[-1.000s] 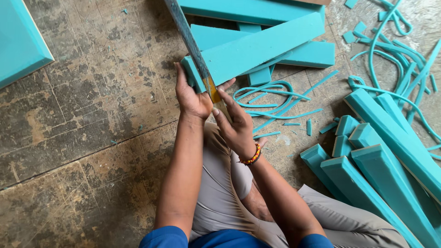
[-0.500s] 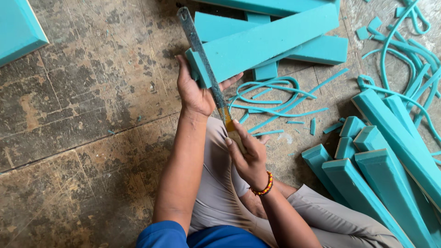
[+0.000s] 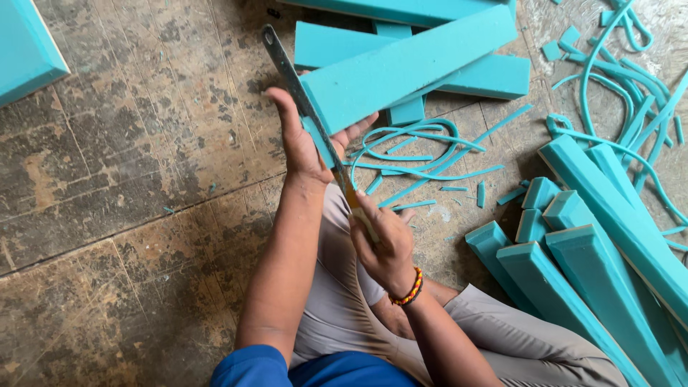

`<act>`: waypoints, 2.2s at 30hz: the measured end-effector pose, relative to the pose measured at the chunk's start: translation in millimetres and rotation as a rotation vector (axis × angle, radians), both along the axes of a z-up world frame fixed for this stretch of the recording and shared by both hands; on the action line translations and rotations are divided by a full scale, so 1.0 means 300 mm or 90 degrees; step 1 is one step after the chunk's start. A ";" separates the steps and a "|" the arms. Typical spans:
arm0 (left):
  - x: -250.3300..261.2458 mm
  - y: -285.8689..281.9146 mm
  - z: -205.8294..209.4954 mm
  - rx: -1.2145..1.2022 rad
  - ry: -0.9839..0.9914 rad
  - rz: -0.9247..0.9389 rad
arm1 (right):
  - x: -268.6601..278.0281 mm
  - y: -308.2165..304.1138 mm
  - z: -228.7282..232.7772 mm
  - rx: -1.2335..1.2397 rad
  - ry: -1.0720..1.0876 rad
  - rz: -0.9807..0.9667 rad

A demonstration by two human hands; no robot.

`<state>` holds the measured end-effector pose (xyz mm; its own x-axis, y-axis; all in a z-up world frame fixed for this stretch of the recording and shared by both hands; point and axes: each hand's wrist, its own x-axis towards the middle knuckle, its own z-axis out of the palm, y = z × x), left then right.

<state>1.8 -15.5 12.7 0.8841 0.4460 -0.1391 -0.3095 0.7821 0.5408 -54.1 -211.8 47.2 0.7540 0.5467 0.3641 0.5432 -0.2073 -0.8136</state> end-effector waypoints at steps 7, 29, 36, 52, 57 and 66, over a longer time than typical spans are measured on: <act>-0.029 0.020 0.031 -0.189 -0.084 -0.006 | 0.037 -0.024 -0.047 0.103 -0.058 -0.131; -0.040 0.043 0.345 0.682 -0.227 0.185 | 0.150 -0.596 -0.262 -0.273 -0.007 -0.530; 0.131 -0.041 0.359 0.537 -0.165 0.108 | 0.180 -0.674 -0.168 0.155 0.191 -0.439; 0.274 -0.473 -0.148 0.107 0.195 -0.340 | 0.041 -0.518 -0.317 -0.048 0.393 -0.521; 0.066 -0.600 -0.387 0.089 0.210 -0.461 | -0.005 -0.494 -0.419 0.066 0.511 -0.557; 0.017 -0.672 -0.557 0.039 0.257 -0.373 | 0.029 -0.532 -0.473 -0.018 0.361 -0.582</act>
